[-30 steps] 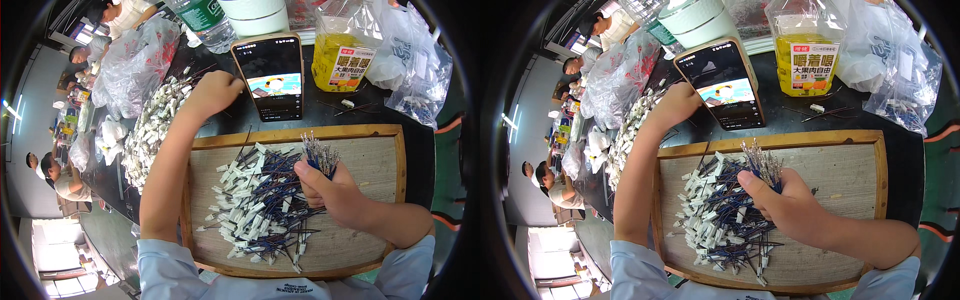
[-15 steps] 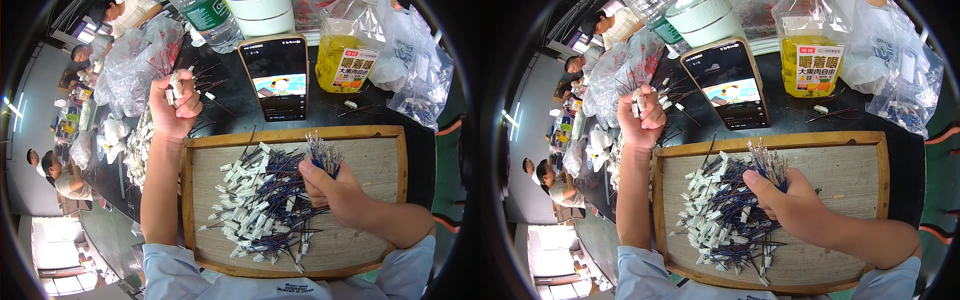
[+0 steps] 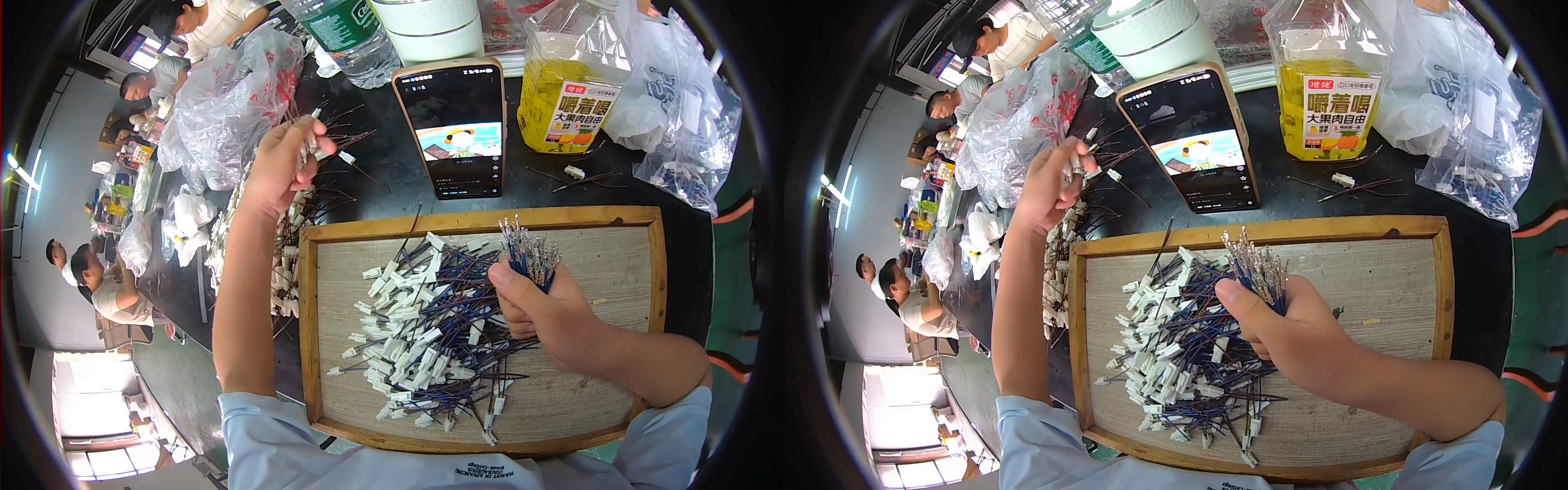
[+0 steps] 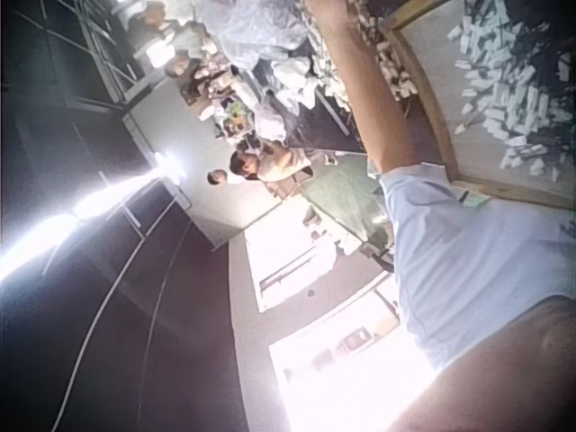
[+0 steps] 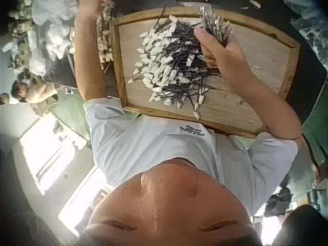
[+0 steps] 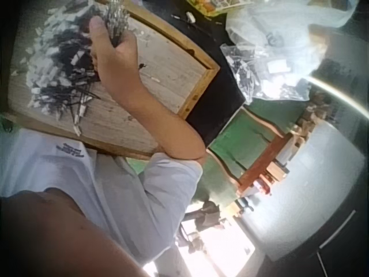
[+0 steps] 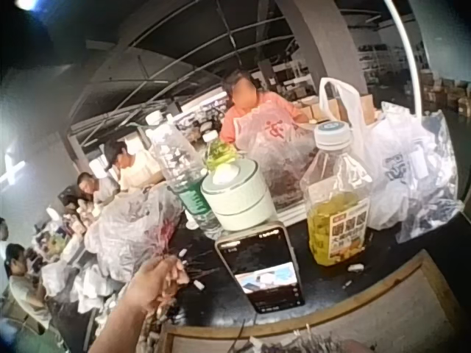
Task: The person sorts and organizes bundles of electrical wires and wire connectors by hand, placing them into a component tray with plastic terminals.
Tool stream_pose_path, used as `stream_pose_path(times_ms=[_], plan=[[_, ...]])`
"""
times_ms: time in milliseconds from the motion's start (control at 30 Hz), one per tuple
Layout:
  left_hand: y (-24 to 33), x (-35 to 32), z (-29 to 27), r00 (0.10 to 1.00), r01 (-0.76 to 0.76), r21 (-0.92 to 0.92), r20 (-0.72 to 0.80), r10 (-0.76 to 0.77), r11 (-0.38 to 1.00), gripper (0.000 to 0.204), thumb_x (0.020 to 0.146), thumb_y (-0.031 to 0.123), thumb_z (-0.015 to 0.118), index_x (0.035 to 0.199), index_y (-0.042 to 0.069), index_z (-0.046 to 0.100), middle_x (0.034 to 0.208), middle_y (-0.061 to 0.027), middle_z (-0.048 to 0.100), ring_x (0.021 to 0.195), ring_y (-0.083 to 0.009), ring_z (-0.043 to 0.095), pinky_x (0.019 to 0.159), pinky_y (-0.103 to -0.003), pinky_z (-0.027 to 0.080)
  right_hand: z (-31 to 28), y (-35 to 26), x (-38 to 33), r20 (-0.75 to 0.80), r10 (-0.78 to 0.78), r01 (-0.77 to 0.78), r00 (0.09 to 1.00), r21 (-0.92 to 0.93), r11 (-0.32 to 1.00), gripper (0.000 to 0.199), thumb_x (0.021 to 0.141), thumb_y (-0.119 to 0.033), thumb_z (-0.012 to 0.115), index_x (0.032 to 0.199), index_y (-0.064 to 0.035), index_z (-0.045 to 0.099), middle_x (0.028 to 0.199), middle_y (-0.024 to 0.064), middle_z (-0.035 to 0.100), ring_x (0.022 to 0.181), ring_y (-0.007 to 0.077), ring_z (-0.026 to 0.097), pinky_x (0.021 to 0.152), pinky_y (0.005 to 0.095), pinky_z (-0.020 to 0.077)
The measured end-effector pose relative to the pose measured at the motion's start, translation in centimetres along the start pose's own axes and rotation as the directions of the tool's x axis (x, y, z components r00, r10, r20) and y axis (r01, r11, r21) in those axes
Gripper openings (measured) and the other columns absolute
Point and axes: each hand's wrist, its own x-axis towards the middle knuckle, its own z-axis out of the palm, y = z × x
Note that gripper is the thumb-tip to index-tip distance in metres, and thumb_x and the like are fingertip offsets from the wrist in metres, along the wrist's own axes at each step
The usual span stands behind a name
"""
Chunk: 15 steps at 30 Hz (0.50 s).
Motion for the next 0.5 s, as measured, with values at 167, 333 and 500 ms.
stream_pose_path(times_ms=[167,333,500], plan=[[-1.9,0.8,-2.2,0.918,-0.391,0.807,0.308,0.249,0.443,0.022,0.092,0.016,0.051,0.106,0.002,0.061,0.066,-0.0038,0.057,0.053,-0.0066,0.050,0.045,-0.025,0.039,0.2,0.0,0.0,-0.015,0.010,-0.010,1.000,-0.011,1.000,0.040,0.091,-0.038,0.058,0.062,-0.0148,0.042,0.055,-0.0067,0.036,0.050,0.0043,0.029,0.046,0.0234,0.0236],[-2.0,0.1,-0.4,0.755,-0.513,0.814,0.579,0.309,-0.272,0.026,0.084,0.018,0.062,0.110,0.011,0.063,0.079,-0.0077,0.063,0.059,-0.0227,0.061,0.054,-0.033,0.048,0.0,0.0,0.1,0.004,-0.010,0.009,1.000,0.012,1.000,0.041,0.091,-0.038,0.058,0.062,-0.0152,0.041,0.054,-0.0073,0.035,0.049,0.0039,0.027,0.046,0.0233,0.0225],[-2.4,0.2,-1.1,0.734,-0.455,0.838,0.545,0.406,-0.302,0.021,0.085,0.020,0.062,0.102,0.011,0.056,0.075,-0.0074,0.059,0.058,-0.0252,0.061,0.050,-0.033,0.048,0.0,0.1,0.1,0.002,-0.006,0.005,1.000,0.019,1.000,0.040,0.091,-0.037,0.057,0.061,-0.0155,0.040,0.055,-0.0077,0.035,0.049,0.0035,0.027,0.045,0.0232,0.0215]])
